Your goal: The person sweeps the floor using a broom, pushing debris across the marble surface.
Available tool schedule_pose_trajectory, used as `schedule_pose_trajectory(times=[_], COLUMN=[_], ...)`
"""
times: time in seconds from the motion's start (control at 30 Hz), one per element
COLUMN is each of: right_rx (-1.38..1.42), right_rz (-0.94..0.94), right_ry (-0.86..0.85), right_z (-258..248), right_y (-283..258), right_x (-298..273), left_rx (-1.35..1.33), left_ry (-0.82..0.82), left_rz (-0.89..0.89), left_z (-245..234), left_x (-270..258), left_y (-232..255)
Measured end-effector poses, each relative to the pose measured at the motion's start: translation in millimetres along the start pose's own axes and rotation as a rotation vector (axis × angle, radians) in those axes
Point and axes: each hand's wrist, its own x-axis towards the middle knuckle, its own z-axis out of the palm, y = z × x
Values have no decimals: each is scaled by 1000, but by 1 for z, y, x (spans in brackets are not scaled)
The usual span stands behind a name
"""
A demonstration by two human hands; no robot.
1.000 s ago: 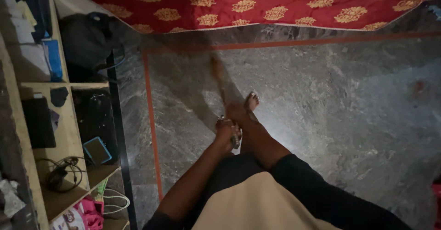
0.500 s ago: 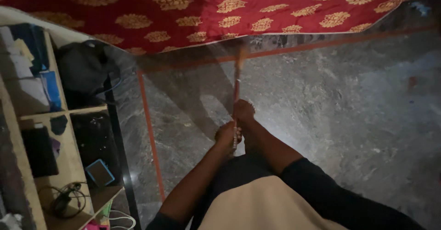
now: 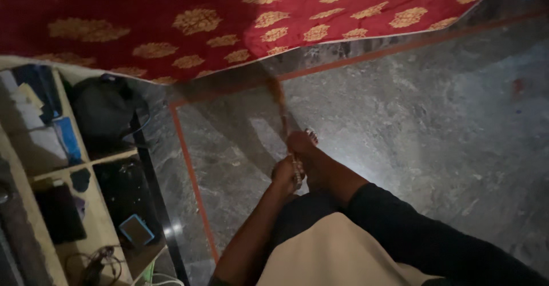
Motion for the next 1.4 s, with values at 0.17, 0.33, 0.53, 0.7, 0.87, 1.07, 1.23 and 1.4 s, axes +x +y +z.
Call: schedule_pose_trajectory(times=[0.17, 0.33, 0.53, 0.7, 0.87, 1.07, 1.23, 1.4], right_rx=[636, 669, 1090, 632, -98, 839, 1378, 1387], right_rz=[660, 763, 484, 267, 67, 952, 1223, 1052], right_ry=[122, 296, 165, 6, -153, 85, 605, 938], right_z=[-21, -44, -50, -35, -36, -55, -82, -102], right_y=[45, 53, 14, 15, 42, 95, 122, 131], right_x=[-43, -40, -25, 7, -15, -63, -91, -106], left_rx=[471, 500, 360, 325, 490, 735, 888, 1053], left_ry=[-177, -227, 19, -28, -135, -471, -487, -497], left_rz=[44, 42, 110, 204, -1, -74, -203, -381], left_z=[20, 41, 41, 21, 25, 85, 144, 186], left_x=[43, 27, 5, 31, 53, 71, 52, 43], left_y=[-7, -1, 2, -9, -13, -10, -6, -9])
